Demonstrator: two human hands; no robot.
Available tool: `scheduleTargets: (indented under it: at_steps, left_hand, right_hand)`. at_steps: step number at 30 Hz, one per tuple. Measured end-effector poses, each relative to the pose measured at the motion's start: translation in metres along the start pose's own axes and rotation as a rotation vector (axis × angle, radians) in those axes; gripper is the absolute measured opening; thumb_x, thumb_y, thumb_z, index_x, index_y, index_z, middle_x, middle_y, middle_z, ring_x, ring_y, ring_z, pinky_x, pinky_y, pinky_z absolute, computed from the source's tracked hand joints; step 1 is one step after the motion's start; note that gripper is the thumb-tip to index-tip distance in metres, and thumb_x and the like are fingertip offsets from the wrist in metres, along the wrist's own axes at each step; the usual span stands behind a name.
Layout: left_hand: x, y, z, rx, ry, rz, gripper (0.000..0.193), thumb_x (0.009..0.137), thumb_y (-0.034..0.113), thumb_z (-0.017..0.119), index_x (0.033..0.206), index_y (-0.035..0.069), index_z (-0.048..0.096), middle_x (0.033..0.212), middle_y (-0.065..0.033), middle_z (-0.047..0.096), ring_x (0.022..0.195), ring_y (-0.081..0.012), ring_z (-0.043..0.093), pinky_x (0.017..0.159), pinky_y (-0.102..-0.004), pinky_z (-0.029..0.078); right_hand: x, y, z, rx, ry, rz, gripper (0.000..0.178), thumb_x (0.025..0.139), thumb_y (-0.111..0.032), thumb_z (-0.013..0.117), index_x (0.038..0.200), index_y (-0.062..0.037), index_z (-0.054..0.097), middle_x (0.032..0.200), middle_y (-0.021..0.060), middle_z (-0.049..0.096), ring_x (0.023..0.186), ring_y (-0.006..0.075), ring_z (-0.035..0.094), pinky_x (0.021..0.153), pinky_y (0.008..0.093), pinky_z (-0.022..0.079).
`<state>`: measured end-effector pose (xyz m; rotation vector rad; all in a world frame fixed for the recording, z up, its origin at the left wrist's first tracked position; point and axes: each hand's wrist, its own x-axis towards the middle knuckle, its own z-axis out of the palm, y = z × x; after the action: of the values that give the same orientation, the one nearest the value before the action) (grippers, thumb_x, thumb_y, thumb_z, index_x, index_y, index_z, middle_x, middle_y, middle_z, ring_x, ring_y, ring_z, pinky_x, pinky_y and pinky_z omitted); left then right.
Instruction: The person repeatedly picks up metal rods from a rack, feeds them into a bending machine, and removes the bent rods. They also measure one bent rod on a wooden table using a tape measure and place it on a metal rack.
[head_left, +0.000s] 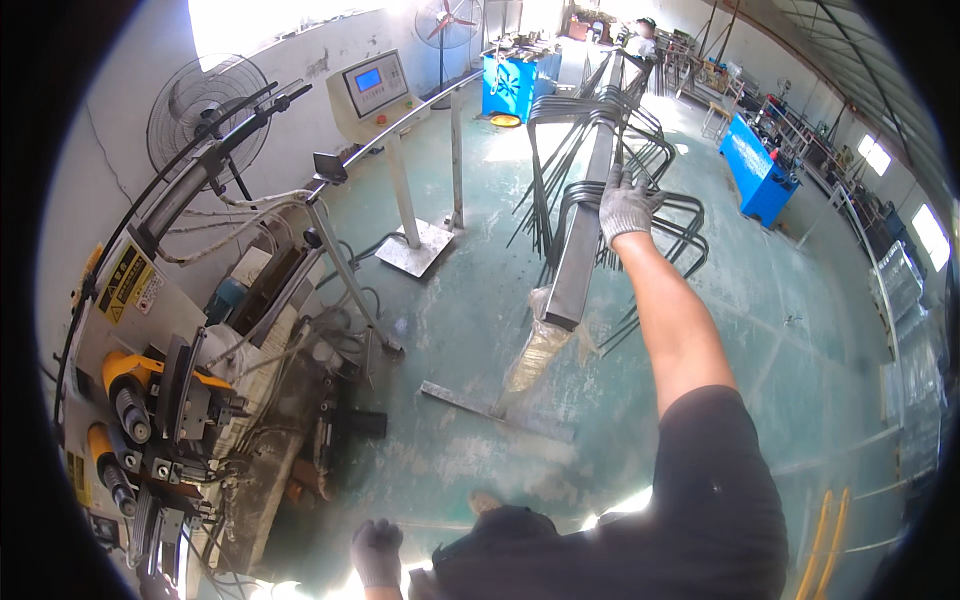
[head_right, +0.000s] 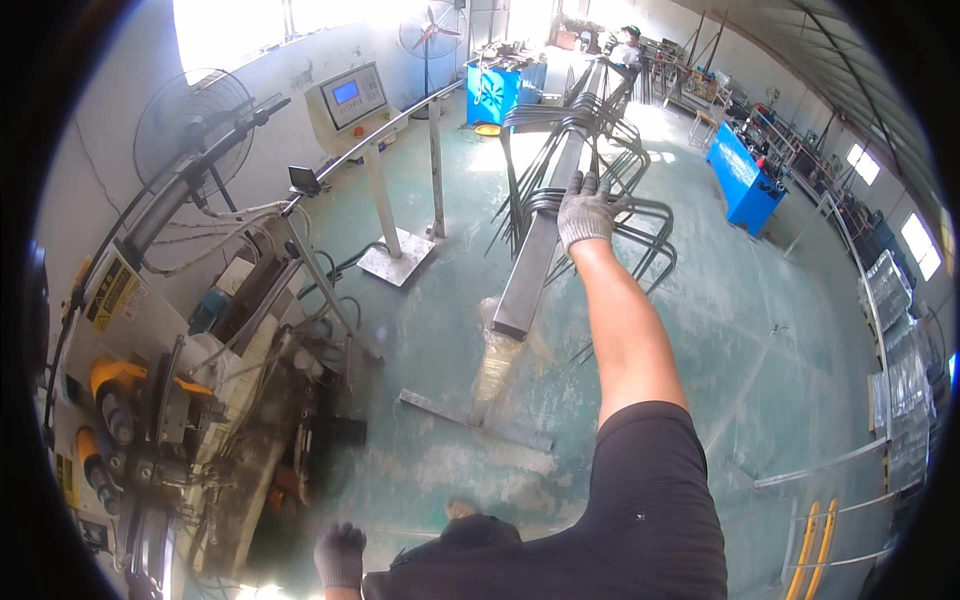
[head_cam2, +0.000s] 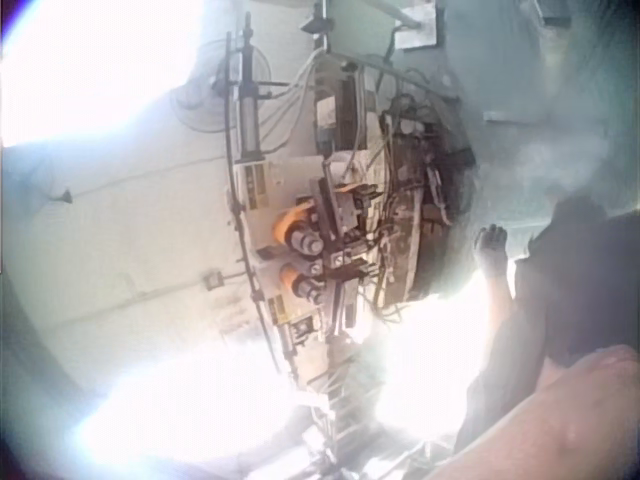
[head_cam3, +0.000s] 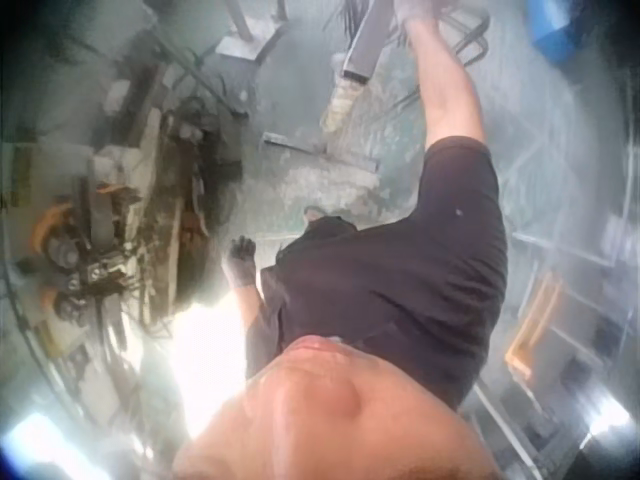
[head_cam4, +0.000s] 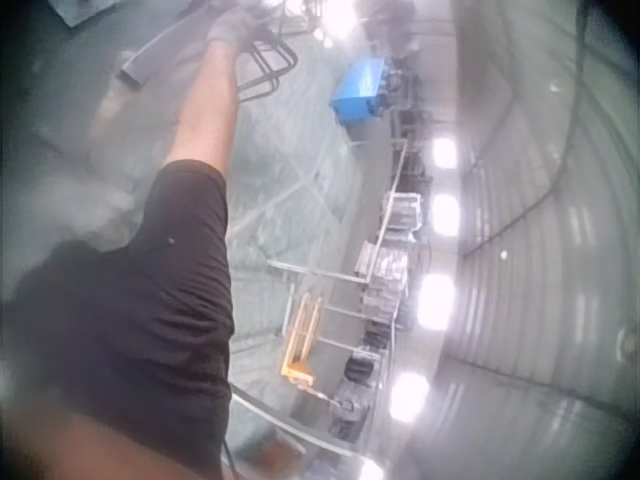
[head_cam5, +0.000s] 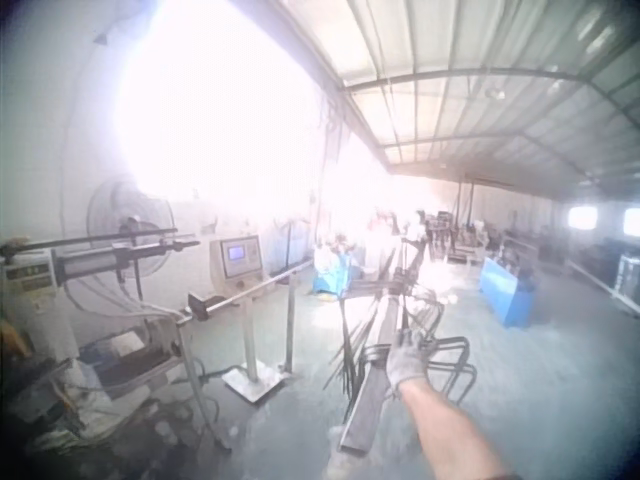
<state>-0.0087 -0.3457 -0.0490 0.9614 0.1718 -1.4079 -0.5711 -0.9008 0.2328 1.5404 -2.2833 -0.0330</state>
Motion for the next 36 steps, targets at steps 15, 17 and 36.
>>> scheduleTargets:
  at_steps: [15, 17, 36]
  left_hand:
    - [-0.078, -0.016, -0.093, -0.18, 0.165, 0.104, 0.017, 0.106, 0.009, 0.061, 0.091, 0.011, 0.054, 0.092, -0.0111, 0.058, 0.079, -0.0261, 0.054, 0.071, -0.0378, 0.05]
    - [-0.094, -0.001, -0.081, 0.466, 0.093, 0.324, 0.009, 0.099, 0.011, 0.069, 0.092, 0.005, 0.066, 0.095, -0.0165, 0.067, 0.084, -0.031, 0.062, 0.075, -0.0436, 0.054]
    - [-0.37, 0.01, -0.298, -0.687, 0.248, 0.403, 0.066, 0.12, 0.049, 0.058, 0.154, -0.008, 0.055, 0.147, -0.0318, 0.067, 0.126, -0.0458, 0.07, 0.112, -0.06, 0.058]
  right_hand:
    - [-0.08, 0.01, -0.037, 0.427, -0.146, -0.028, 0.059, 0.115, -0.023, 0.047, 0.172, -0.0075, 0.044, 0.157, 0.0283, 0.066, 0.144, 0.0482, 0.065, 0.118, 0.0571, 0.053]
    - [-0.125, 0.017, -0.036, 0.319, -0.139, -0.183, 0.054, 0.112, -0.03, 0.057, 0.162, -0.0082, 0.055, 0.145, 0.0283, 0.073, 0.134, 0.0481, 0.071, 0.111, 0.058, 0.056]
    - [-0.852, -0.204, -0.298, 0.782, -0.937, -1.829, 0.031, 0.107, -0.014, 0.067, 0.134, -0.0029, 0.079, 0.119, 0.0265, 0.081, 0.105, 0.0439, 0.082, 0.09, 0.0454, 0.064]
